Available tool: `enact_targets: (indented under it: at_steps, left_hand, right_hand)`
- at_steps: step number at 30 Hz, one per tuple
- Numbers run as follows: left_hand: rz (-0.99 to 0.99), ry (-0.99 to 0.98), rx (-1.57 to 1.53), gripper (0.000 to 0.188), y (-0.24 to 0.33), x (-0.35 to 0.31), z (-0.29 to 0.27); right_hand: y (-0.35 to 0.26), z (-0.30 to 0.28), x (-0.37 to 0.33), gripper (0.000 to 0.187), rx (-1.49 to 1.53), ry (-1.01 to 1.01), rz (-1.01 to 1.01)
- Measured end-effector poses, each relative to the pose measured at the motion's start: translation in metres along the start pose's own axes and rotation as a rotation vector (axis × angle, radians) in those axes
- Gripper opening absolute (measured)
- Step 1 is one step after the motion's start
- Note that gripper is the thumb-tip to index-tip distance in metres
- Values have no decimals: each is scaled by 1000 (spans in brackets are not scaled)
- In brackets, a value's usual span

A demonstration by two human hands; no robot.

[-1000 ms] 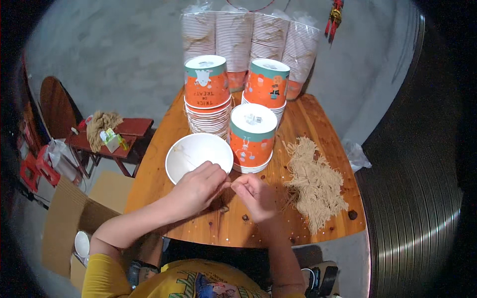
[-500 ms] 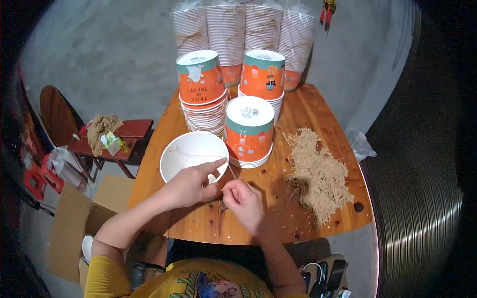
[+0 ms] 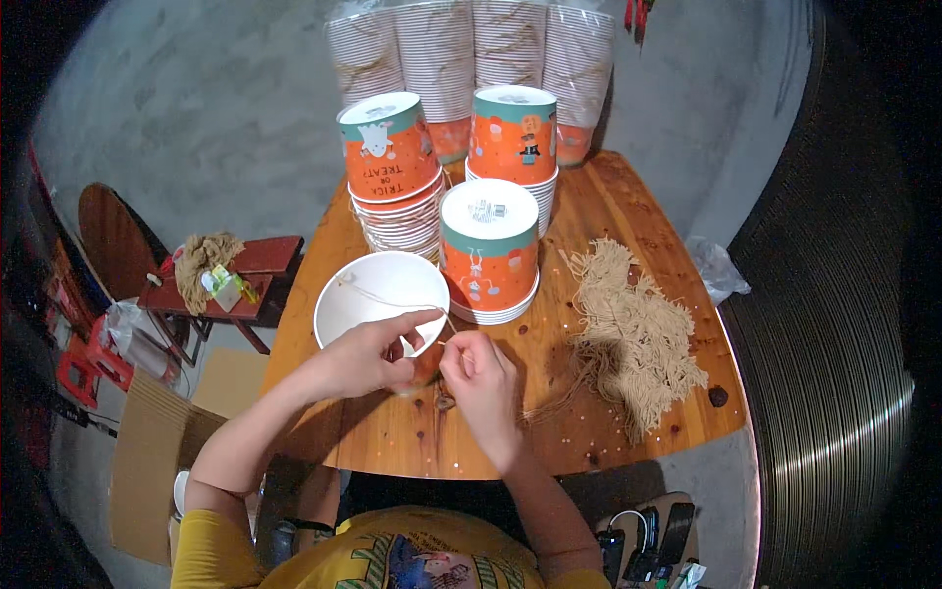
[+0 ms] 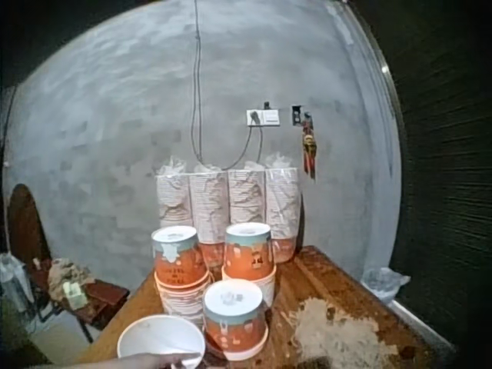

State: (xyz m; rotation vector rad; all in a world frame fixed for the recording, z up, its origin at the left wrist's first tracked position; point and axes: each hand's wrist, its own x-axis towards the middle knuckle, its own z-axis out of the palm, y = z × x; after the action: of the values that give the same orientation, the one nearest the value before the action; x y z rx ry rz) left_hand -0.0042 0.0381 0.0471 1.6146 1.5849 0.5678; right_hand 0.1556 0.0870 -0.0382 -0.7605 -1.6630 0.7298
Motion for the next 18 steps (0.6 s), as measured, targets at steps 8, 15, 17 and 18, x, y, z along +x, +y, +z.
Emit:
enact_targets:
  at_steps: [8,15,17,18]
  left_hand:
    - [70,12,36,57,-3,0,-1]
    - [48,-11,-101,28,-19,15,-4]
    - [71,-26,-92,22,-23,22,-4]
    - [94,-45,-82,17,-24,24,-4]
  right_hand:
    - [2,5,2,12,-40,-9,-37]
    - [0,10,3,12,-53,31,-75]
    - [0,12,4,11,-36,58,-88]
    - [0,12,4,11,-39,52,-76]
